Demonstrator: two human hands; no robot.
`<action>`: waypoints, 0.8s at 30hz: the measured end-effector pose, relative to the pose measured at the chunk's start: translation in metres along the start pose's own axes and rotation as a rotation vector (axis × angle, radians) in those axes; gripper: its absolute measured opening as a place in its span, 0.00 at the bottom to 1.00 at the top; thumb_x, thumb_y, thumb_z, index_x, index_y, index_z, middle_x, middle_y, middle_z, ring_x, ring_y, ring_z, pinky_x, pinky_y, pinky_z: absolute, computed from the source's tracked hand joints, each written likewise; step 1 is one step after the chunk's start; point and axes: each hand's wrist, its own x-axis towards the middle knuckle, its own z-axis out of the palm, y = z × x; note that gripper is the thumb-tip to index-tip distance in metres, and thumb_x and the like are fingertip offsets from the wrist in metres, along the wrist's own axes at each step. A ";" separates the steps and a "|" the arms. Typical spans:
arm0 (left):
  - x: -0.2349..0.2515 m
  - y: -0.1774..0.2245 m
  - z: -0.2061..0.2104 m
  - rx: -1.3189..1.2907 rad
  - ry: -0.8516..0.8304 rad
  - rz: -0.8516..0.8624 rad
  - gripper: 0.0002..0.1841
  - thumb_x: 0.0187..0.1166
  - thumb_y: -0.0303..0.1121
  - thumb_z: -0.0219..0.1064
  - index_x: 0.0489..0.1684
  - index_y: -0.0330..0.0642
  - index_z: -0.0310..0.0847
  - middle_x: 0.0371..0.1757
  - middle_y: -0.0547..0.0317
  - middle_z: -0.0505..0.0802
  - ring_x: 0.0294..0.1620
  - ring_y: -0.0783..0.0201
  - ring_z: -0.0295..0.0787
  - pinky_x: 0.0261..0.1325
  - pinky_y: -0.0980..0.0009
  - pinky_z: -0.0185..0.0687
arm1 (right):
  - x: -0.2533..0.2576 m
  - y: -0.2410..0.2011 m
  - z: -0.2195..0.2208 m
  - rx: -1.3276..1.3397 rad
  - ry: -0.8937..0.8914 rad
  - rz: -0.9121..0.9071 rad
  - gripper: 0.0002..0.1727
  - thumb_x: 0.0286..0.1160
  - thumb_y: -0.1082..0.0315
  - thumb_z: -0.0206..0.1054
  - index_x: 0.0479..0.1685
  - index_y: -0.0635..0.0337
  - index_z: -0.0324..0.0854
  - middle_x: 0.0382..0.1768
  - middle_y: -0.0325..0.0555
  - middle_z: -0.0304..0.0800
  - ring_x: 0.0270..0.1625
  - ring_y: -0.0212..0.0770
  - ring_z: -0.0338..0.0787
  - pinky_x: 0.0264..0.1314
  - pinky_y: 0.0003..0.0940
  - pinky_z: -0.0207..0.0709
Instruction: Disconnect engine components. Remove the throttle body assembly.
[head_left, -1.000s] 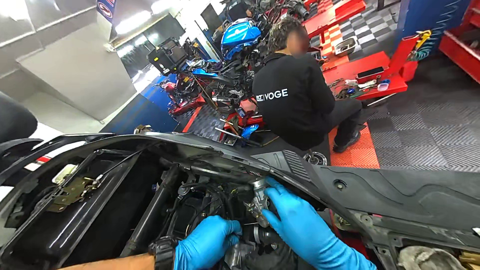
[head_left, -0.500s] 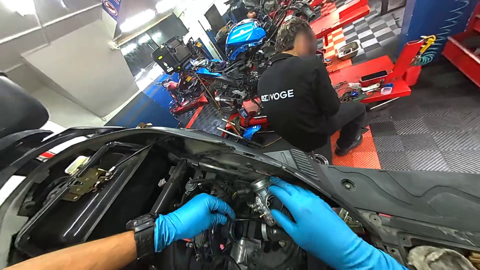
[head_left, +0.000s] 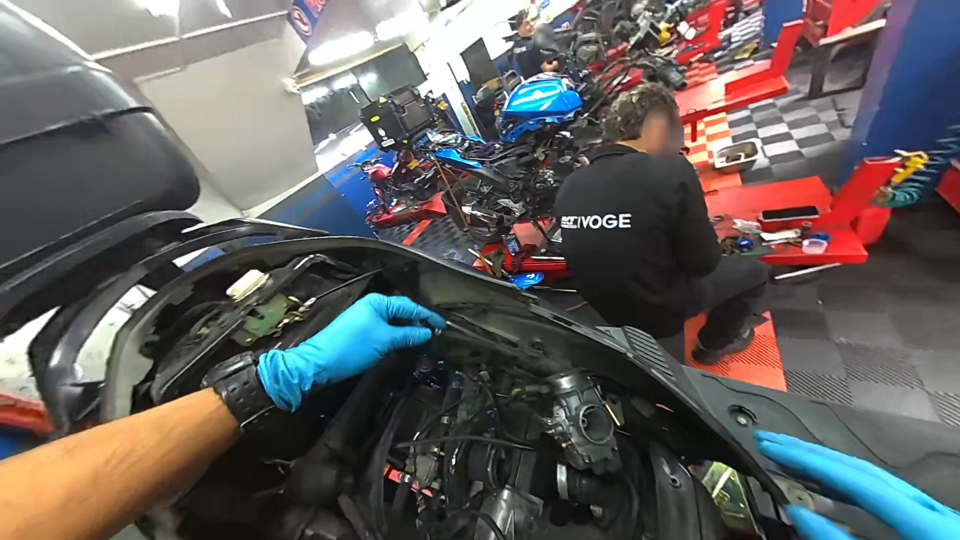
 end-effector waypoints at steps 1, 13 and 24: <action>0.001 -0.001 -0.004 -0.002 0.057 0.003 0.08 0.80 0.28 0.72 0.48 0.51 0.96 0.47 0.68 0.98 0.45 0.72 0.93 0.52 0.69 0.89 | 0.002 -0.003 -0.002 0.024 0.004 -0.001 0.24 0.84 0.61 0.64 0.70 0.71 0.81 0.70 0.70 0.83 0.71 0.60 0.86 0.77 0.53 0.77; 0.014 0.002 0.009 -0.013 0.145 0.073 0.05 0.76 0.35 0.77 0.44 0.56 0.96 0.35 0.70 0.95 0.36 0.73 0.90 0.44 0.68 0.88 | 0.193 -0.117 0.151 -0.209 0.272 -0.288 0.21 0.79 0.59 0.66 0.69 0.51 0.88 0.62 0.45 0.94 0.58 0.48 0.94 0.61 0.52 0.87; 0.018 0.030 -0.034 0.387 0.379 0.292 0.16 0.82 0.38 0.68 0.65 0.51 0.90 0.53 0.55 0.96 0.55 0.56 0.92 0.61 0.49 0.84 | 0.216 -0.102 0.167 -0.533 0.006 0.201 0.19 0.88 0.56 0.56 0.62 0.53 0.88 0.51 0.54 0.95 0.57 0.57 0.94 0.59 0.62 0.83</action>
